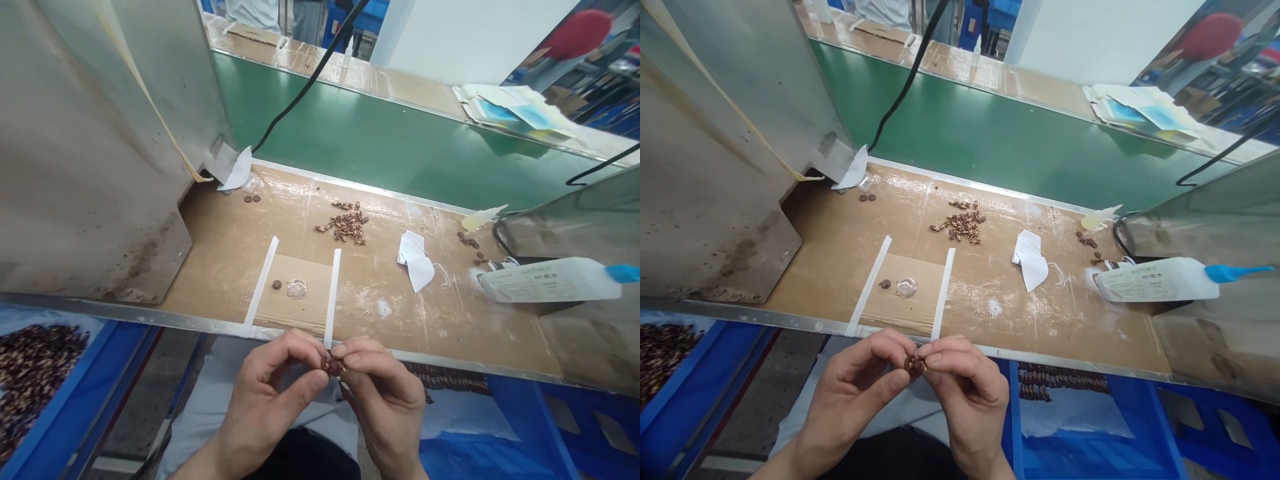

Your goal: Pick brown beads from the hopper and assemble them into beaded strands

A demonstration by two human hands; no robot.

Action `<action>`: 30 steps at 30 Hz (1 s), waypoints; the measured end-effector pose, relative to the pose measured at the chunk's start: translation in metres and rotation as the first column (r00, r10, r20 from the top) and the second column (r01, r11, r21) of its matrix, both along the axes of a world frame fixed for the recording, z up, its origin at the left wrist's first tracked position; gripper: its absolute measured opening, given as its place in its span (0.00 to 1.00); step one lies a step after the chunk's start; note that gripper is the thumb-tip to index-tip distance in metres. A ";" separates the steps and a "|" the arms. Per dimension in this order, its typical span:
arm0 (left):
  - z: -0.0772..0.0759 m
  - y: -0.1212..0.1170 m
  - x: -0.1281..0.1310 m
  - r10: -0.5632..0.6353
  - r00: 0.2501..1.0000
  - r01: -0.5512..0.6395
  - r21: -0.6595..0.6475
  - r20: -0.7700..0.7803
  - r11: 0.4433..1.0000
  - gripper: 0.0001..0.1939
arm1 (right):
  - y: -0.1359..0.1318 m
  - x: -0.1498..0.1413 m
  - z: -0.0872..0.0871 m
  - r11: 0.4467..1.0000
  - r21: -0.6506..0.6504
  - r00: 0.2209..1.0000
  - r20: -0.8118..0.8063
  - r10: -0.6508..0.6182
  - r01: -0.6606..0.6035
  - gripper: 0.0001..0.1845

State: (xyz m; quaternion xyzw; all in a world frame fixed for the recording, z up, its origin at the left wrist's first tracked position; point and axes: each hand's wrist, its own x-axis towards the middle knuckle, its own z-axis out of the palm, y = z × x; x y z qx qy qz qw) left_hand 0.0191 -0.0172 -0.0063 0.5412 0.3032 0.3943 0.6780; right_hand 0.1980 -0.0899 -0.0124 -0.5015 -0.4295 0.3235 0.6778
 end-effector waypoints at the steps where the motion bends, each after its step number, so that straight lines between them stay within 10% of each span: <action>1: 0.000 0.000 0.000 0.009 1.000 -0.008 0.051 -0.005 0.999 0.04 | 0.001 0.000 0.000 1.000 0.010 1.000 -0.012 0.013 -0.013 0.04; 11: 0.006 0.009 -0.012 0.012 0.997 0.025 0.475 -0.074 0.880 0.09 | 0.009 0.006 -0.001 0.981 0.109 0.984 -0.053 0.169 -0.163 0.06; 30: 0.012 0.010 -0.012 0.000 0.998 0.041 0.609 -0.067 0.792 0.06 | 0.008 0.004 -0.008 0.965 0.178 0.971 -0.109 0.213 -0.191 0.10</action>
